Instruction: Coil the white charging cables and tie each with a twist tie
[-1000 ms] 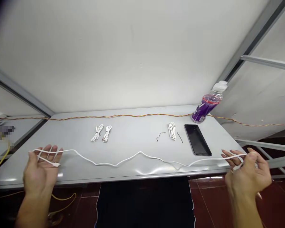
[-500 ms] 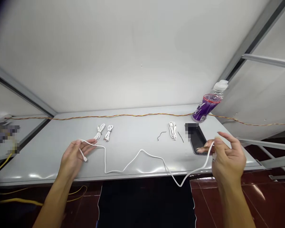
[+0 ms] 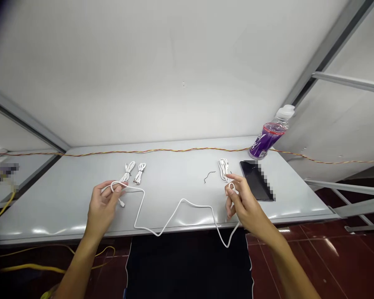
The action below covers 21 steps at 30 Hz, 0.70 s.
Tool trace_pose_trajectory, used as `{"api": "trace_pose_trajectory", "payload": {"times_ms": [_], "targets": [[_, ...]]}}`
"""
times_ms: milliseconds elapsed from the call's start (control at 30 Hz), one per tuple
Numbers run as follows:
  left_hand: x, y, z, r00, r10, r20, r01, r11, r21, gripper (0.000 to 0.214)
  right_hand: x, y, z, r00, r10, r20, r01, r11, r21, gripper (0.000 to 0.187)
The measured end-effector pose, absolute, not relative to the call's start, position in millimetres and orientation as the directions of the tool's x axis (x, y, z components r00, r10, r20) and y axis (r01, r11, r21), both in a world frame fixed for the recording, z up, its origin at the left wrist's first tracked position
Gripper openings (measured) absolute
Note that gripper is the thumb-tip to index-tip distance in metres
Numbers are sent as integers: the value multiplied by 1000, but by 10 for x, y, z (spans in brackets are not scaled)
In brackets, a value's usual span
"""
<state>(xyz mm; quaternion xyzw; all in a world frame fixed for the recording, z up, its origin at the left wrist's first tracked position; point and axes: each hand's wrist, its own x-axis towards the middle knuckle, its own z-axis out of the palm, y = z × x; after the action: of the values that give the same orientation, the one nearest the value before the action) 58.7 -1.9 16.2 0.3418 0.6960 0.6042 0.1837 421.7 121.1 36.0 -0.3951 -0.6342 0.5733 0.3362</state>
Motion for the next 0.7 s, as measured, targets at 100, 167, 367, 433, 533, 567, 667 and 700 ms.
{"api": "trace_pose_trajectory", "payload": {"times_ms": [100,167,367,433,533,567,667,700], "targets": [[701,-45,245,-746,578,330,473,112,874,42,4184,1260,397,-465,883,-61,152,12,-988,47],[988,-182,307,-721,484,495,612,111,783,44,4159,1275,444,-454,888,-78,153,-9,-988,47],[2617,-630,93,-337,941,-33,171,96,981,25,4062,1174,550,-407,908,-102,77,-77,-994,48],[2995,-516,-73,21,909,-417,-165,415,895,53,4045,1094,576,-404,906,-128,83,-103,-991,51],[3177,-219,-245,172,862,-477,-517,491,701,79,4068,950,601,-402,896,-191,139,-146,-979,54],[3168,-139,-269,195,865,-462,-580,481,657,77,4094,902,601,-394,895,-209,156,-159,-975,54],[3084,-38,-253,182,880,-439,-652,442,616,63,4220,765,569,-354,900,-254,218,-184,-958,55],[3058,-42,-227,159,881,-445,-642,435,631,60,4271,721,548,-346,899,-269,258,-185,-948,55]]}}
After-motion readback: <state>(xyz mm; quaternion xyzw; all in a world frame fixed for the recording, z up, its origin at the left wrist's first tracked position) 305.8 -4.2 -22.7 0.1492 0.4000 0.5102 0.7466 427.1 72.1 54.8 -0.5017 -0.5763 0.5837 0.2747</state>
